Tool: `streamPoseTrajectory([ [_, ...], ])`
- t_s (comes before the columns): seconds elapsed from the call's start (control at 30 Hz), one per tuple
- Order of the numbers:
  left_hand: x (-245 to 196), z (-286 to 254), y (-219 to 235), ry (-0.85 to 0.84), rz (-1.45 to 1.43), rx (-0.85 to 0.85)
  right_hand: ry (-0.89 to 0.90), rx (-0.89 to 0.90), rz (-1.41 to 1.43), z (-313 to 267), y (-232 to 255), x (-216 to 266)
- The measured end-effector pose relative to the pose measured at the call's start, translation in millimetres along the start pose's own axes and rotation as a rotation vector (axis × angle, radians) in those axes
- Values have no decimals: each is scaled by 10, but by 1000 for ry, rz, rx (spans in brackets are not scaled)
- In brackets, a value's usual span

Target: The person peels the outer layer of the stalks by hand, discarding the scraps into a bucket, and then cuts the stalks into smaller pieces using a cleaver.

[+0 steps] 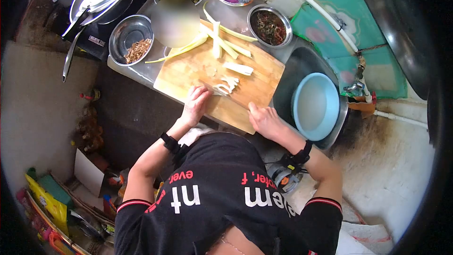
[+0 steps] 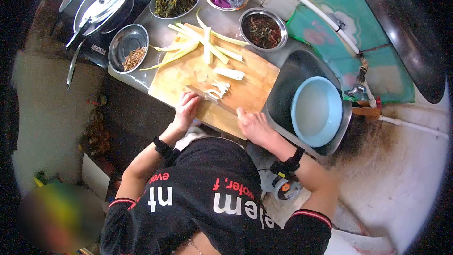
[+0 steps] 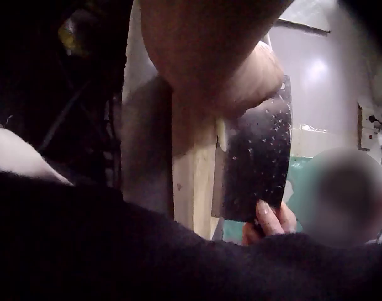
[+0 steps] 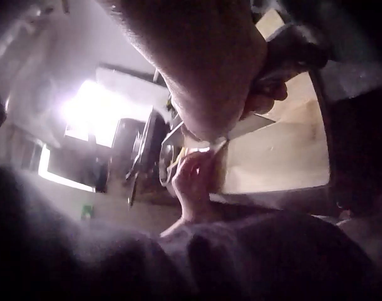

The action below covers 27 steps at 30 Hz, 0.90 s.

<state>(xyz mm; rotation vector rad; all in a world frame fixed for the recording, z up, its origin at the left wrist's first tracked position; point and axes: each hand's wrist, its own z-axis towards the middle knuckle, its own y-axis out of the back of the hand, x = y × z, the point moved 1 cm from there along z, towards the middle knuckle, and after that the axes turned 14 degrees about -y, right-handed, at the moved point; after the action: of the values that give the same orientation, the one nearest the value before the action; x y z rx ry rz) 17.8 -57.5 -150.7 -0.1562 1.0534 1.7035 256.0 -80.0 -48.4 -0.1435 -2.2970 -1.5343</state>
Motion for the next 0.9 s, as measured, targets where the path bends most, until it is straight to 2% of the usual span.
streamPoseTrajectory([
  [0.17, -10, 93, 22, -6, -8, 62, -16, -143, 86, -4, 92, 32],
  [0.2, -23, 104, 35, -2, -8, 64, -15, -139, 88, -65, 155, 89],
  [0.27, -35, 131, 47, -30, 7, 42, -27, -6, -23, -187, 246, 183],
  [0.43, -6, 70, 2, -6, 4, 30, -28, -6, -35, -275, 210, 162],
  [0.5, 2, 71, -7, -7, 0, 12, -80, 38, -15, -249, 139, 152],
  [0.6, -16, 79, 4, -19, 10, 6, -77, 19, 43, -86, -64, 115],
  [0.7, -29, 50, 7, -15, 16, 25, -72, -23, 95, 41, -45, 90],
  [0.8, -10, 81, -9, -17, 10, 7, -112, -71, 88, -37, 112, 192],
  [0.9, -20, 104, 15, -27, 9, -1, -75, -10, 58, -223, 200, 276],
])
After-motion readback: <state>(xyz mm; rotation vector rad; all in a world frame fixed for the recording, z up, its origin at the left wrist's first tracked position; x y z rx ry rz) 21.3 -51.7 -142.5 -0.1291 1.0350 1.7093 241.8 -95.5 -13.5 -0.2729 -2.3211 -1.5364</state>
